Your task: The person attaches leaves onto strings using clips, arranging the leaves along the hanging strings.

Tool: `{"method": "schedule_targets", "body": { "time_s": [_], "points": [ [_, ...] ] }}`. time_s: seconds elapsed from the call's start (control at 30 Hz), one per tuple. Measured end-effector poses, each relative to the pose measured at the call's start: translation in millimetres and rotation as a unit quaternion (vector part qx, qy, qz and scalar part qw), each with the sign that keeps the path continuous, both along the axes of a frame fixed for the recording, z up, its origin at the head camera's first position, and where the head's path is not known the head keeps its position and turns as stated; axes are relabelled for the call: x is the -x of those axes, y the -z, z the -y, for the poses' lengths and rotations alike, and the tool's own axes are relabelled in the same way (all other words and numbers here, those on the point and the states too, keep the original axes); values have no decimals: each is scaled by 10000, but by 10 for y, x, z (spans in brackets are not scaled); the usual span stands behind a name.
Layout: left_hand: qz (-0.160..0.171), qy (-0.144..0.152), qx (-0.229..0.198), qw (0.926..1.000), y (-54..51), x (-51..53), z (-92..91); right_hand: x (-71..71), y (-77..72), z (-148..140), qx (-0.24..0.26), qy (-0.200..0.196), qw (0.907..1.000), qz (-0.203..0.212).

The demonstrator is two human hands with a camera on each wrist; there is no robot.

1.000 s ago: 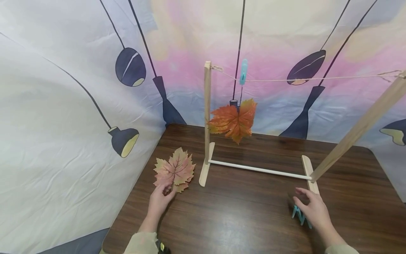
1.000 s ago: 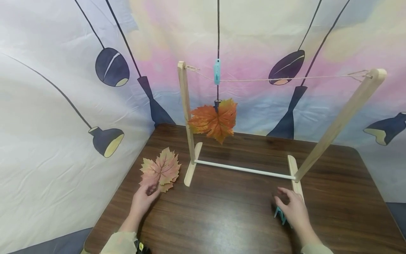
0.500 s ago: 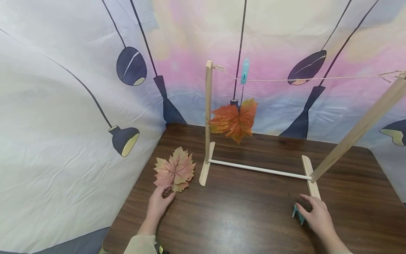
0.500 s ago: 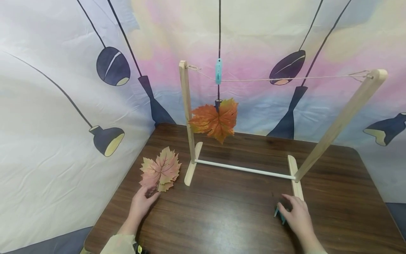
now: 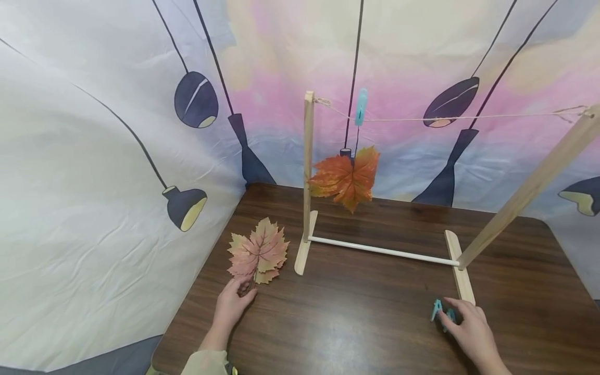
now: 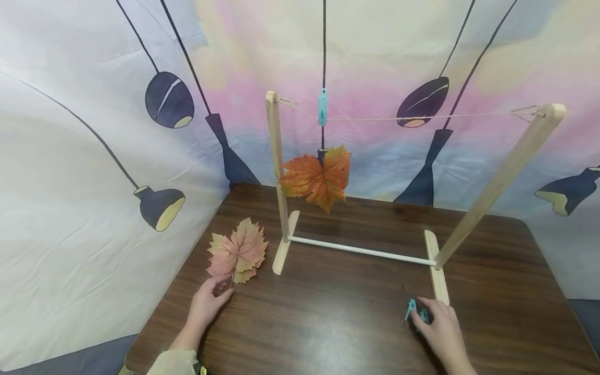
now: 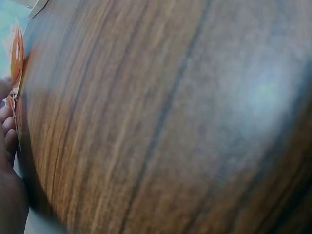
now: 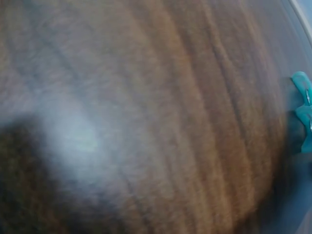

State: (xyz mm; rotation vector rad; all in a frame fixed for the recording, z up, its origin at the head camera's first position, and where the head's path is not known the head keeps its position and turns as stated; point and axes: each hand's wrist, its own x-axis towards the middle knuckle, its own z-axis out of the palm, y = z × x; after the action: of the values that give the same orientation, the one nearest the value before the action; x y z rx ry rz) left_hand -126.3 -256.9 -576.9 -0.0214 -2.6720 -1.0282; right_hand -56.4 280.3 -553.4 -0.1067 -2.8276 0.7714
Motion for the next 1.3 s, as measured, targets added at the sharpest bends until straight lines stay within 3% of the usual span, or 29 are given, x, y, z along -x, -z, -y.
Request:
{"method": "schedule_targets", "body": {
  "time_s": [0.17, 0.47, 0.8, 1.1, 1.3],
  "points": [
    [68, 90, -27, 9999, 10, 0, -25, -26, 52, 10, -123, -35, 9999, -38],
    [265, 243, -125, 9993, -48, -10, -88, -35, 178, 56, -441, -254, 9967, -638],
    [414, 326, 120, 9985, -1, -9, -97, -67, 213, 109, -360, -107, 9989, -285],
    [122, 122, -34, 9998, -21, -36, -165, -47, 219, 136, -307, -50, 9988, -385],
    [-111, 208, 141, 9996, -12, -40, -201, -39, 220, 153, -266, -73, 9989, -386]
  ]
}}
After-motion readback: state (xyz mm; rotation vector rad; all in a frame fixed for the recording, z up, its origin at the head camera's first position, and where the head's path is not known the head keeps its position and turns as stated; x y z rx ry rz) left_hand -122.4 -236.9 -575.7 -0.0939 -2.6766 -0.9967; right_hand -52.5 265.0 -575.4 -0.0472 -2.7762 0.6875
